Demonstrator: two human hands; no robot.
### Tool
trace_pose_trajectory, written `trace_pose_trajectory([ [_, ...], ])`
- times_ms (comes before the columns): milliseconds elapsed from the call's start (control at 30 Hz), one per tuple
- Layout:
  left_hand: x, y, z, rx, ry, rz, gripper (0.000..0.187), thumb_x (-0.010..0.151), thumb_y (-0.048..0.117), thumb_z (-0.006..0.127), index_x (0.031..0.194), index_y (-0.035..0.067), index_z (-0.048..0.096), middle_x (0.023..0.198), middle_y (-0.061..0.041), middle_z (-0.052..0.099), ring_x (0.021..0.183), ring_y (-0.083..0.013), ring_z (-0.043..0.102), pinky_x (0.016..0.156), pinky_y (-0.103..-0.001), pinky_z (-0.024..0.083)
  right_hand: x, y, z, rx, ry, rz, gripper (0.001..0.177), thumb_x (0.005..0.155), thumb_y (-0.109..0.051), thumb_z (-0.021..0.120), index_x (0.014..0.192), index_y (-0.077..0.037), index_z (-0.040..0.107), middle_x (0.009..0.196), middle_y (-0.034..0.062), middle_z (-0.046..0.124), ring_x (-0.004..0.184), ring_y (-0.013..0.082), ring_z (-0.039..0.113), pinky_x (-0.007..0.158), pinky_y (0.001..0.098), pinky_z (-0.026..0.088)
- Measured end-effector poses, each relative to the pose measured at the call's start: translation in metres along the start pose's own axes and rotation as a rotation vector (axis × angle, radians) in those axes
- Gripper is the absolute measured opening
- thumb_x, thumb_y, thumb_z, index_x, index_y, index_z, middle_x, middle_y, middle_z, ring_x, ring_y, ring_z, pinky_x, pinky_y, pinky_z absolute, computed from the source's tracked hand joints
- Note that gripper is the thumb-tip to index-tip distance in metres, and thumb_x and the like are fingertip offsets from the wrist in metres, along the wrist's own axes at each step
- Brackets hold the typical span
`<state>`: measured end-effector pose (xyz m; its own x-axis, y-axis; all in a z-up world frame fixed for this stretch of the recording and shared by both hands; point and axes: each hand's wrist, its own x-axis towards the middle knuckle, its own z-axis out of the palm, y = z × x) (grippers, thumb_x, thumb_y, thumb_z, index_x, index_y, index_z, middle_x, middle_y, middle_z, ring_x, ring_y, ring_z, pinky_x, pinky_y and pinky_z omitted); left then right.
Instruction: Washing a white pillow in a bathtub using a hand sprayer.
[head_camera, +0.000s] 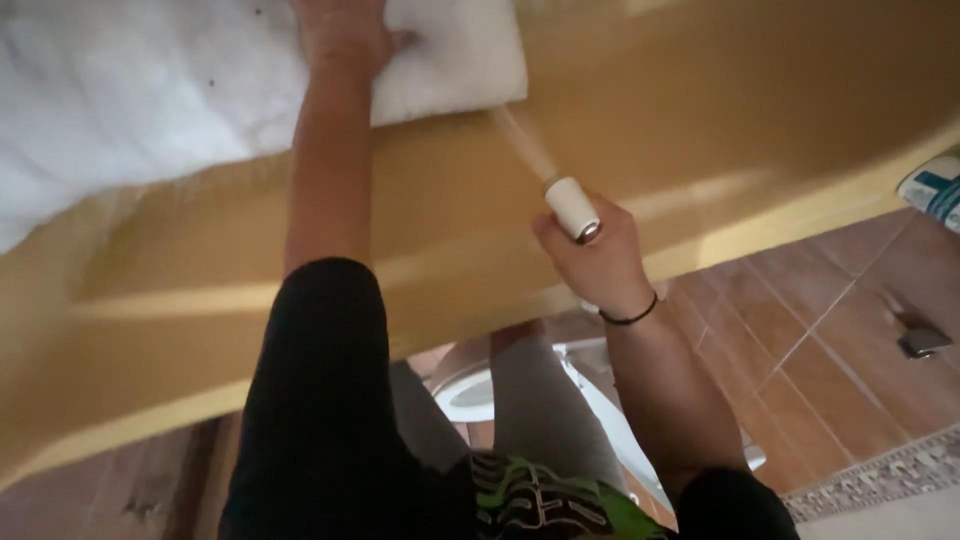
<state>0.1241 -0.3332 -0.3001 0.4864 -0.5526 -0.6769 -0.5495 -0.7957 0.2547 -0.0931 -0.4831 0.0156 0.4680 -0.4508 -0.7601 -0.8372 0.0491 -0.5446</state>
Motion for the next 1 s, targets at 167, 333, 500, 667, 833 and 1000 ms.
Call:
trace_pose_trajectory([
  [167, -0.044, 0.021, -0.01, -0.056, 0.085, 0.072, 0.082, 0.088, 0.064, 0.072, 0.152, 0.02, 0.049, 0.149, -0.021, 0.051, 0.135, -0.0527, 0.04, 0.102, -0.081, 0.023, -0.022, -0.002, -0.004, -0.008, 0.046, -0.052, 0.016, 0.091, -0.011, 0.075, 0.084, -0.004, 0.062, 0.069, -0.0032, 0.056, 0.064, 0.0045, 0.05, 0.056, 0.0254, 0.044],
  [333, -0.054, 0.061, -0.062, -0.037, 0.135, 0.155, 0.101, 0.073, 0.064, 0.08, 0.156, 0.02, 0.043, 0.153, -0.026, 0.041, 0.136, -0.0547, 0.03, 0.102, -0.081, 0.016, -0.018, -0.001, -0.004, -0.025, 0.055, -0.092, 0.018, 0.092, -0.012, 0.075, 0.084, -0.003, 0.06, 0.067, -0.0017, 0.053, 0.063, 0.0055, 0.048, 0.056, 0.0262, 0.042],
  [500, -0.019, 0.086, -0.035, 0.0, -0.097, 0.205, 0.114, 0.059, 0.068, 0.083, 0.155, 0.031, 0.036, 0.157, -0.006, 0.04, 0.144, -0.0434, 0.028, 0.101, -0.086, 0.017, -0.011, 0.0, -0.004, -0.061, 0.097, -0.106, 0.017, 0.091, -0.014, 0.076, 0.086, -0.003, 0.063, 0.067, -0.0018, 0.056, 0.062, 0.0057, 0.051, 0.056, 0.026, 0.045],
  [667, 0.036, 0.085, 0.041, 0.099, 0.109, 0.194, 0.092, 0.076, 0.06, 0.079, 0.153, 0.029, 0.041, 0.154, -0.007, 0.045, 0.136, -0.044, 0.041, 0.094, -0.087, 0.023, -0.001, 0.0, -0.008, -0.06, 0.125, -0.034, 0.019, 0.09, -0.015, 0.076, 0.085, -0.003, 0.063, 0.065, -0.0011, 0.057, 0.06, 0.0066, 0.052, 0.055, 0.0269, 0.045],
  [833, 0.021, 0.059, 0.045, -0.001, 0.185, 0.207, 0.063, 0.097, 0.039, 0.074, 0.156, 0.033, 0.051, 0.154, -0.007, 0.052, 0.14, -0.0406, 0.049, 0.108, -0.074, 0.032, -0.007, 0.004, -0.005, -0.049, 0.095, -0.035, 0.019, 0.091, -0.015, 0.076, 0.085, -0.003, 0.062, 0.066, -0.0001, 0.057, 0.061, 0.0076, 0.053, 0.056, 0.0274, 0.046],
  [1000, -0.069, 0.007, -0.035, -0.22, 0.215, 0.316, 0.082, 0.088, 0.056, 0.072, 0.157, 0.023, 0.044, 0.159, -0.013, 0.046, 0.144, -0.0402, 0.039, 0.117, -0.07, 0.014, -0.021, -0.009, 0.019, -0.113, -0.084, -0.217, 0.017, 0.088, -0.014, 0.075, 0.097, -0.002, 0.067, 0.071, 0.0025, 0.058, 0.066, 0.0084, 0.054, 0.061, 0.0278, 0.048],
])
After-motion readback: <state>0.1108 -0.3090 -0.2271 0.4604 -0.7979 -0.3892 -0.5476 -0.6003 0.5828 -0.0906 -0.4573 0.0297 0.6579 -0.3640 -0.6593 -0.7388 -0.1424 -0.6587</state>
